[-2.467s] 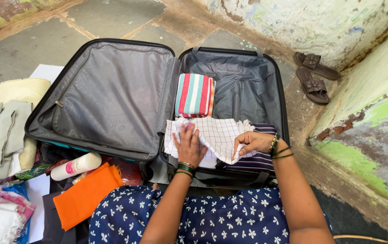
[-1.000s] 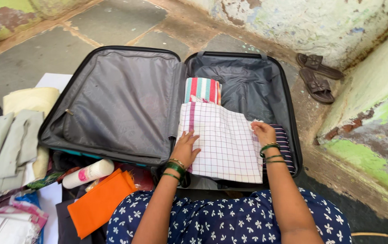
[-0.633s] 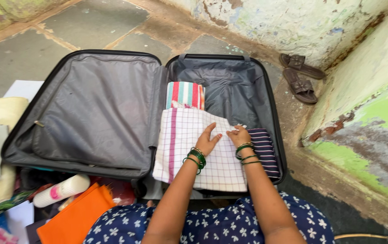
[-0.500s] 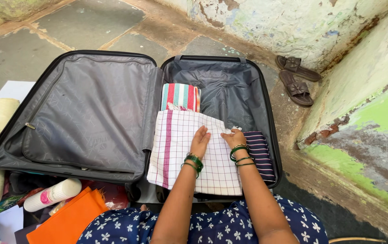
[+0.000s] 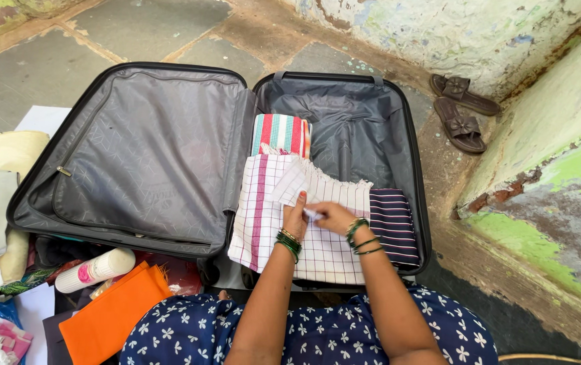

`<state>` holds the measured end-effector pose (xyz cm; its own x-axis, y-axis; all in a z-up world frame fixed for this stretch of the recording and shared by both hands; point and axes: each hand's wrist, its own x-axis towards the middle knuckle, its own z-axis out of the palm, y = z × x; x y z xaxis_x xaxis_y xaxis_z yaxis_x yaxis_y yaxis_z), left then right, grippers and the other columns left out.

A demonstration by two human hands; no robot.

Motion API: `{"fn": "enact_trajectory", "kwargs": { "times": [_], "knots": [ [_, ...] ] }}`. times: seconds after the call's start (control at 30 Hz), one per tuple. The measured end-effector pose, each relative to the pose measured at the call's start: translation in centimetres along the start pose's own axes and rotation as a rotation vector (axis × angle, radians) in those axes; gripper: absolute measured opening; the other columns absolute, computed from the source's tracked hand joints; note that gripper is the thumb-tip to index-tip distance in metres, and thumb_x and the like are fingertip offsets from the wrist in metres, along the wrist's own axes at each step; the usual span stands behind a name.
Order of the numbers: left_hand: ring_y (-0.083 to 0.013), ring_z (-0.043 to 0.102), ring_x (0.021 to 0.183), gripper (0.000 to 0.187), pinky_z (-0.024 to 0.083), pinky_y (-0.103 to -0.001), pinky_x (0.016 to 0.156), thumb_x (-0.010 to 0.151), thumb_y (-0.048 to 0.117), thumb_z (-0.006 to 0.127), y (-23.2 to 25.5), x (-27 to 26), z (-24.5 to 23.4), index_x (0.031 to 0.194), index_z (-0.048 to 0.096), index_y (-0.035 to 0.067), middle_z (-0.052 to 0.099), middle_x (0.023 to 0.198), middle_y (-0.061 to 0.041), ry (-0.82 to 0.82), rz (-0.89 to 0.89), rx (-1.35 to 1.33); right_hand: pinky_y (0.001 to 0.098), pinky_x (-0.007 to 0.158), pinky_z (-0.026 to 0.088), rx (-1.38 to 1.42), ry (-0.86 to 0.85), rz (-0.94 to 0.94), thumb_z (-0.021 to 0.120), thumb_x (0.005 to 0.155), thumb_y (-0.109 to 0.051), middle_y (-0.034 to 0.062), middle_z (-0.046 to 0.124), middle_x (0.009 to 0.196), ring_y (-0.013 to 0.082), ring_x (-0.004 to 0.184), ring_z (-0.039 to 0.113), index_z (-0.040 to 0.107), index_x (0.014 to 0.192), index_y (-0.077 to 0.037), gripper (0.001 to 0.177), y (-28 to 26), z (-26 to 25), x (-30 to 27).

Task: The person folds various pieces of cloth and places them into an open suitcase. They handle striped, checkered, and solid-colored fabrics, folding each one neatly before stacking them inside the luggage.

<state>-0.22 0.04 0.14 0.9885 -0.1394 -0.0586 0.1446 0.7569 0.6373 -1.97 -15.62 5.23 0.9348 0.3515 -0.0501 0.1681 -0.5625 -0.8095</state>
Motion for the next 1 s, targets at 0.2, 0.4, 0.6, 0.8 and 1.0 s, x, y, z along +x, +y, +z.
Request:
{"fn": "enact_trajectory", "kwargs": {
  "times": [0.2, 0.4, 0.6, 0.8, 1.0],
  "knots": [
    [-0.0245, 0.065, 0.111, 0.043, 0.054, -0.038, 0.094, 0.098, 0.014, 0.064, -1.6, 0.7, -1.7, 0.135, 0.056, -0.007, 0.066, 0.128, -0.018, 0.219, 0.077, 0.111, 0.0299, 0.071, 0.054, 0.220, -0.032, 0.123, 0.074, 0.090, -0.011, 0.0083, 0.072, 0.091, 0.0136, 0.077, 0.062, 0.070, 0.126, -0.009, 0.036, 1.0, -1.1, -0.7],
    [-0.0251, 0.065, 0.111, 0.041, 0.056, -0.038, 0.095, 0.099, 0.012, 0.062, -1.9, 0.9, -2.3, 0.135, 0.055, -0.006, 0.066, 0.128, -0.018, 0.280, -0.031, 0.077, 0.0402, 0.079, 0.057, -0.331, 0.709, 0.562, 0.083, 0.084, -0.031, 0.0198, 0.076, 0.091, 0.0338, 0.087, 0.073, 0.080, 0.099, -0.004, 0.031, 8.2, -5.8, -2.4],
    [-0.0268, 0.067, 0.109, 0.045, 0.057, -0.038, 0.095, 0.091, 0.005, 0.070, -1.6, 0.8, -1.9, 0.130, 0.053, -0.009, 0.066, 0.125, -0.021, 0.237, -0.017, 0.148, 0.0380, 0.079, 0.058, 0.035, 0.397, 0.727, 0.084, 0.083, -0.039, 0.0183, 0.077, 0.092, 0.0291, 0.083, 0.074, 0.079, 0.100, 0.003, 0.046, 5.6, -6.2, -2.5],
    [-0.0210, 0.071, 0.096, 0.041, 0.056, -0.033, 0.084, 0.087, 0.010, 0.078, -0.5, -0.1, -0.4, 0.120, 0.064, -0.010, 0.074, 0.112, -0.018, 0.137, 0.067, 0.623, 0.0287, 0.079, 0.058, 0.533, 0.320, 0.501, 0.088, 0.075, -0.024, 0.0104, 0.079, 0.101, 0.0181, 0.085, 0.075, 0.074, 0.110, 0.003, 0.046, 5.2, -3.4, -1.6],
    [-0.0218, 0.072, 0.093, 0.037, 0.060, -0.037, 0.078, 0.089, 0.013, 0.073, 3.5, 2.0, -1.1, 0.123, 0.064, 0.001, 0.074, 0.111, -0.010, 0.338, -0.066, 0.241, 0.0299, 0.078, 0.059, 0.856, 0.424, 0.372, 0.079, 0.087, -0.019, 0.0093, 0.077, 0.102, 0.0162, 0.088, 0.073, 0.075, 0.112, 0.002, 0.033, 7.9, -3.8, 0.8]
  ]
}}
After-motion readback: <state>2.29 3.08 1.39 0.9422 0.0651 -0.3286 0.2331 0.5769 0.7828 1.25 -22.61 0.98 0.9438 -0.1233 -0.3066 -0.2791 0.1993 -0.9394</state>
